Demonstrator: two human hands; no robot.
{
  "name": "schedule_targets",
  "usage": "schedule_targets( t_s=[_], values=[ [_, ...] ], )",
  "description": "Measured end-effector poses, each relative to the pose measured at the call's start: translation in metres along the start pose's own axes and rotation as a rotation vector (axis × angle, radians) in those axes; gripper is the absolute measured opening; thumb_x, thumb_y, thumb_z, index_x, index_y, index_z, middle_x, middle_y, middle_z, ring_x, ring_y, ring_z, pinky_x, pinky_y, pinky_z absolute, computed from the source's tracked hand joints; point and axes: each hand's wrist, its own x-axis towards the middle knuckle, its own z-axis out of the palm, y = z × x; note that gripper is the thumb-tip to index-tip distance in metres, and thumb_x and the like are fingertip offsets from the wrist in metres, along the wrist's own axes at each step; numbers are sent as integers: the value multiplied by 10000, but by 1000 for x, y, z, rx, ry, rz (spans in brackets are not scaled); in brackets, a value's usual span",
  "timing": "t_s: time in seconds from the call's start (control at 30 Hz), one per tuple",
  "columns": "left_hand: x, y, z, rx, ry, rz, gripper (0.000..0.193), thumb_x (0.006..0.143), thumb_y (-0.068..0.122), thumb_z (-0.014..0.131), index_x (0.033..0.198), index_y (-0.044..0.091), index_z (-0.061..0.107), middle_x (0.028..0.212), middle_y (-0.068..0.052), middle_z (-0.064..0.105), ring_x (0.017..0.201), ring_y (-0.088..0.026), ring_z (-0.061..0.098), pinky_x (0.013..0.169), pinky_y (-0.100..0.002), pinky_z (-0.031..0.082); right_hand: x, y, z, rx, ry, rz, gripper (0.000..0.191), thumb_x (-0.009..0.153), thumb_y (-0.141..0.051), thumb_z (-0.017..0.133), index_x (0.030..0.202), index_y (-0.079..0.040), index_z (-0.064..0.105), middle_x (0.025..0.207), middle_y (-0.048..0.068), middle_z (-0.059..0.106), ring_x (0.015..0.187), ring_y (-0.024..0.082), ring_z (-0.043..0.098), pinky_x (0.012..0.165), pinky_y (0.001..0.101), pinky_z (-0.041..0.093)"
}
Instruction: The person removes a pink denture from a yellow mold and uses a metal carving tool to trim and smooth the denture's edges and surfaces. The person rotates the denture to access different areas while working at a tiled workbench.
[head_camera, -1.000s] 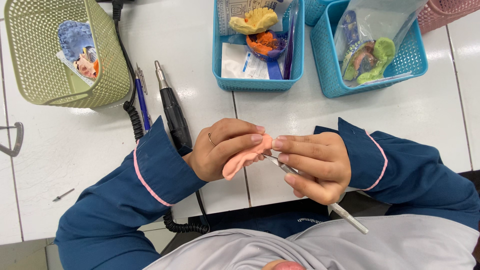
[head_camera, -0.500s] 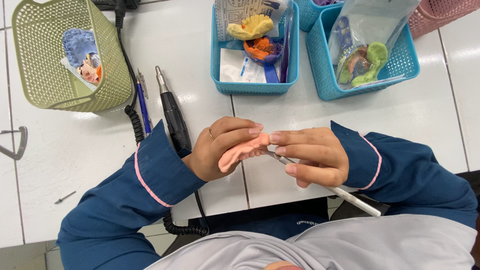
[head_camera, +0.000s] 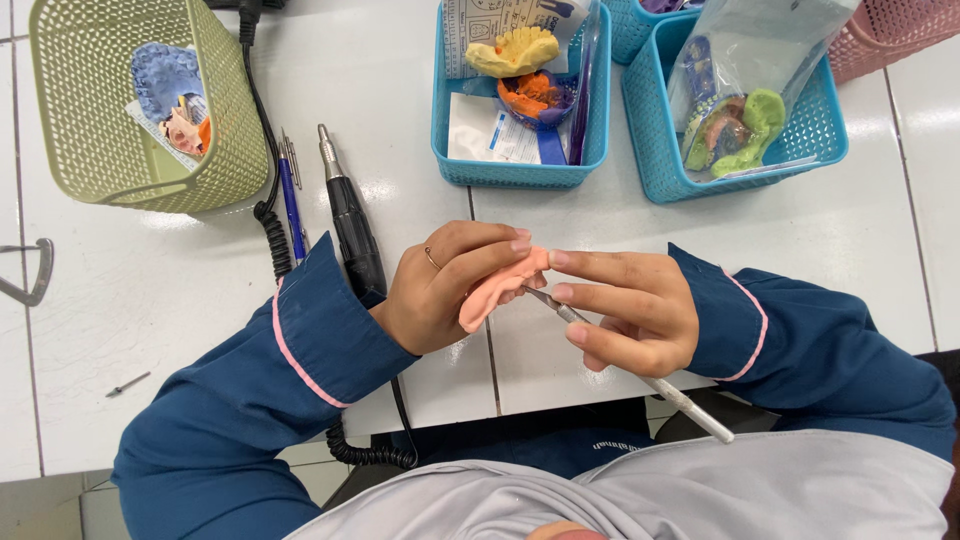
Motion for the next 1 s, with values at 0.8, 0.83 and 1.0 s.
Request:
schedule_targets(
  t_s=[0.8,0.83,1.0],
  values=[
    [8,5,-3,78,51,78,536,929,90,873,1355,46,552,1244,-126,642,1082,-246,719,885,-320,650,8,-2,2,-109,-22,-1,251,1111,-214,559,1182,17,491,1160,288,613,1105,480,678,851,520,586],
    [8,5,-3,77,43,76,538,926,92,872,1356,46,551,1243,-125,641,1079,-246,716,882,-323,648,7,-2,2,-94,-18,-3,251,1108,-211,563,1184,18,492,1161,287,613,1107,486,675,848,520,587],
    [6,4,-3,91,40,56,529,927,76,866,1353,56,554,1242,-116,637,1080,-248,713,876,-320,645,4,-3,-4,20,-58,58,278,1088,-203,559,1191,47,495,1159,297,614,1106,523,663,832,524,592]
  ],
)
